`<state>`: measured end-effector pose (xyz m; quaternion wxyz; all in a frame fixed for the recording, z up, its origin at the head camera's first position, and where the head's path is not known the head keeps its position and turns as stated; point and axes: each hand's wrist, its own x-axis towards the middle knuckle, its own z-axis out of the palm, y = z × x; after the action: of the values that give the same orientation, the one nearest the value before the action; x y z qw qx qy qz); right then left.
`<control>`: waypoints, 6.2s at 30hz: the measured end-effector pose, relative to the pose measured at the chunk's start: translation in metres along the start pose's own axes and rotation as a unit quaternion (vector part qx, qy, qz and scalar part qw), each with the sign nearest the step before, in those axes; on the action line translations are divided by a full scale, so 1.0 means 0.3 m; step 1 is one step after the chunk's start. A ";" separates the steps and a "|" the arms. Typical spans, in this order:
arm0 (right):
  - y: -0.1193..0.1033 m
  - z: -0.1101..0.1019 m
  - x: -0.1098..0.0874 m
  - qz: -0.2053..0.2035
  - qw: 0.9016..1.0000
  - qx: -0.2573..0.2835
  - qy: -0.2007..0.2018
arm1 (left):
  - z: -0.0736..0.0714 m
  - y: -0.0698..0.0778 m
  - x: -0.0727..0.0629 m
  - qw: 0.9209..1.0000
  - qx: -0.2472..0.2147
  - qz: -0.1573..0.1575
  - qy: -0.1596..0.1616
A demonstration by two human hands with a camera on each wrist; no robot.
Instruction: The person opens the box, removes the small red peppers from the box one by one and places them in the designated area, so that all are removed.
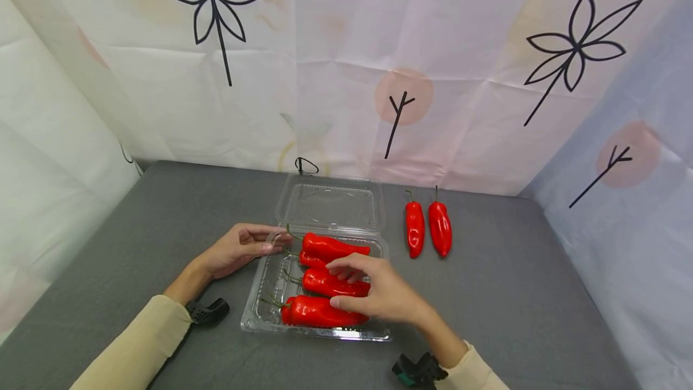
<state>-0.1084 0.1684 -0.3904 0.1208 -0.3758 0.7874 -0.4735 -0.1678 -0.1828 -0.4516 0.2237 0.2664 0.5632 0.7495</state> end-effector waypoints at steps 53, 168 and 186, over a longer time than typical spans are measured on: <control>-0.001 0.038 0.008 -0.020 0.995 0.014 -0.095 | 0.008 0.005 0.001 1.000 0.018 -0.005 0.009; 0.037 -0.330 -0.112 0.035 0.974 -0.083 0.210 | 0.003 0.002 0.002 1.000 0.011 0.004 -0.003; 0.105 -0.383 -0.144 0.087 0.953 -0.083 0.277 | 0.005 0.003 0.002 1.000 0.017 0.004 0.000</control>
<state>-0.1565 0.2827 -0.3640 -0.0929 -0.1685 0.8563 -0.4793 -0.1672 -0.1815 -0.4503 0.2161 0.2726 0.5743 0.7410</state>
